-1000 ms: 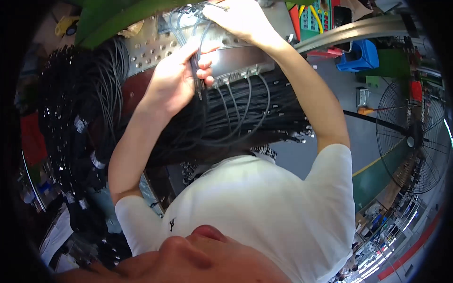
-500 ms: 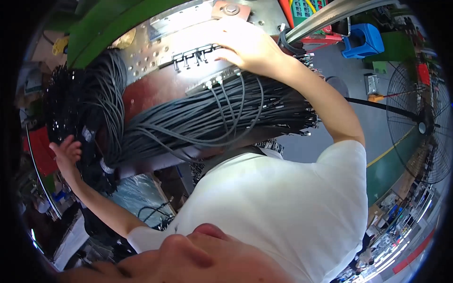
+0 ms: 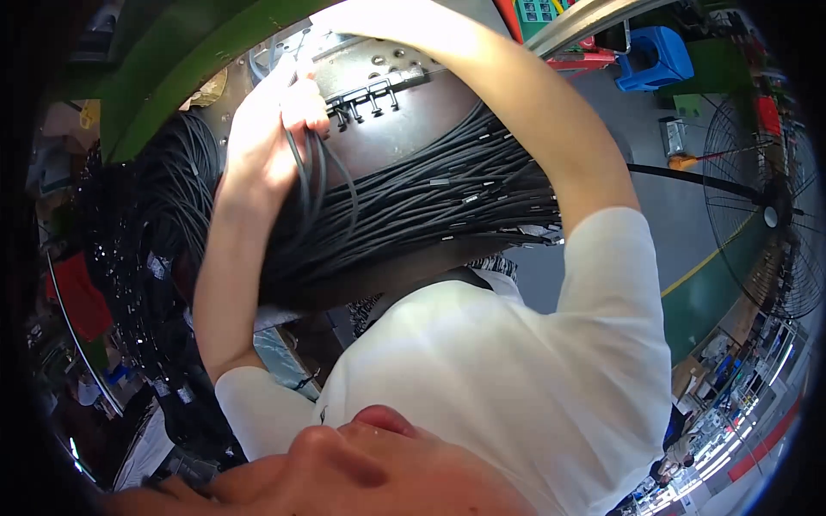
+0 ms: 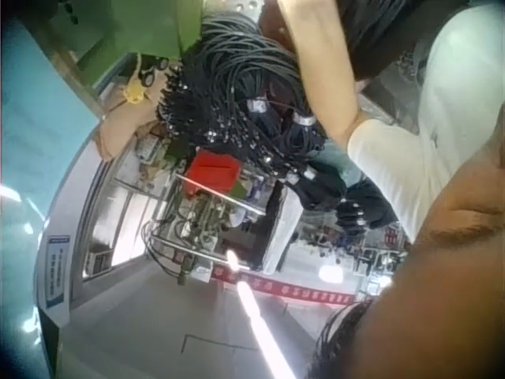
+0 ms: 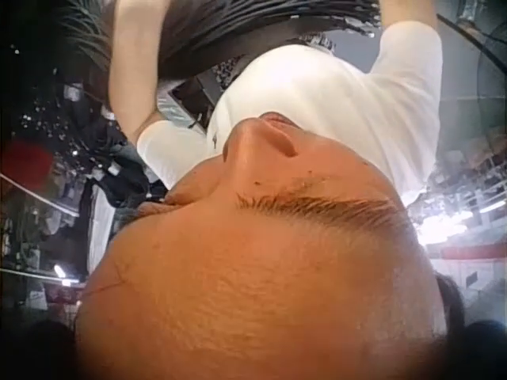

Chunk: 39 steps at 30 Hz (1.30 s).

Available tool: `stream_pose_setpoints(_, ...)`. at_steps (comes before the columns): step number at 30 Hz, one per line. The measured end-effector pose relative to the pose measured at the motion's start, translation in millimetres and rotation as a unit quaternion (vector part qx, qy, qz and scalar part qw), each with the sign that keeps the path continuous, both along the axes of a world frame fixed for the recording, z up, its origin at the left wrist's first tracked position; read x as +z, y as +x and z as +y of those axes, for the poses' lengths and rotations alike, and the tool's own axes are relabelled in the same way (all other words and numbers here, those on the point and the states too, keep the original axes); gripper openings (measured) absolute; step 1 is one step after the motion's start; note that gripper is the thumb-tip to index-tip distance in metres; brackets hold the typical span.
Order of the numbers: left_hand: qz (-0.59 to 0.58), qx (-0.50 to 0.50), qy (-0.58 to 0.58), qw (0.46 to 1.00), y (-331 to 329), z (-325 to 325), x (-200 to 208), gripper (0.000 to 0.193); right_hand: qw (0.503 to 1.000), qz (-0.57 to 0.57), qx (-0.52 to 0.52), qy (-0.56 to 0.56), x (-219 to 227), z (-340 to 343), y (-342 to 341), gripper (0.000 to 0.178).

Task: Manually organizing and inserting black cables into a metal organizer fixture at a factory workstation.

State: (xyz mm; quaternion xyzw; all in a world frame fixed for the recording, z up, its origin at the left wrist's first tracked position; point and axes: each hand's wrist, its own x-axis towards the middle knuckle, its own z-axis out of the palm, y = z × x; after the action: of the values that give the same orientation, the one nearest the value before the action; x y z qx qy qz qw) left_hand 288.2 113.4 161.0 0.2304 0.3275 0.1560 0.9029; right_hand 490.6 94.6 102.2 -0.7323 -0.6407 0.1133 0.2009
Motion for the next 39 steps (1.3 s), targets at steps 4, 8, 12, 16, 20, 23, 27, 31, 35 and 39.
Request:
stream_pose_setpoints(4, -0.199, -0.014, -0.057, 0.978, 11, 64, -27, 0.018, 1.000, 0.017, 0.006, 0.015, -4, 10, 18, 0.030)
stream_pose_setpoints(8, -0.229, -0.102, -0.055, 0.967, 15, 63, -22, 0.021, 1.000, 0.018, -0.005, 0.016, -6, 12, 22, 0.030)
stream_pose_setpoints(12, 0.195, -0.095, 0.611, 0.761, 0, 66, -16, 0.025, 1.000, 0.003, -0.021, 0.013, -1, -26, 13, 0.030)
stream_pose_setpoints(16, 0.232, -0.017, 0.967, 0.100, -10, 89, -35, 0.021, 1.000, 0.011, -0.018, 0.008, 13, -5, -29, 0.031)
stream_pose_setpoints(20, 0.231, -0.039, 0.959, 0.163, -9, 97, -50, 0.020, 1.000, 0.009, -0.025, 0.007, 6, -18, -19, 0.031)
stream_pose_setpoints(23, 0.229, -0.037, 0.960, 0.156, -6, 101, -60, 0.021, 0.999, 0.007, -0.030, 0.013, 4, -12, -21, 0.032)
stream_pose_setpoints(27, 0.229, -0.033, 0.951, 0.203, -7, 101, -59, 0.028, 0.999, 0.007, -0.039, 0.019, 4, -13, -22, 0.032)
stream_pose_setpoints(31, 0.224, -0.025, 0.956, 0.190, -1, 101, -58, 0.028, 0.998, 0.003, -0.048, 0.029, 2, -9, -19, 0.033)
stream_pose_setpoints(35, 0.230, -0.029, 0.953, 0.194, 2, 99, -50, 0.028, 0.998, 0.003, -0.056, 0.035, 4, -12, -16, 0.033)
stream_pose_setpoints(39, 0.219, -0.008, 0.939, 0.266, -6, 101, -58, 0.027, 0.997, 0.002, -0.064, 0.045, -1, -13, -13, 0.034)
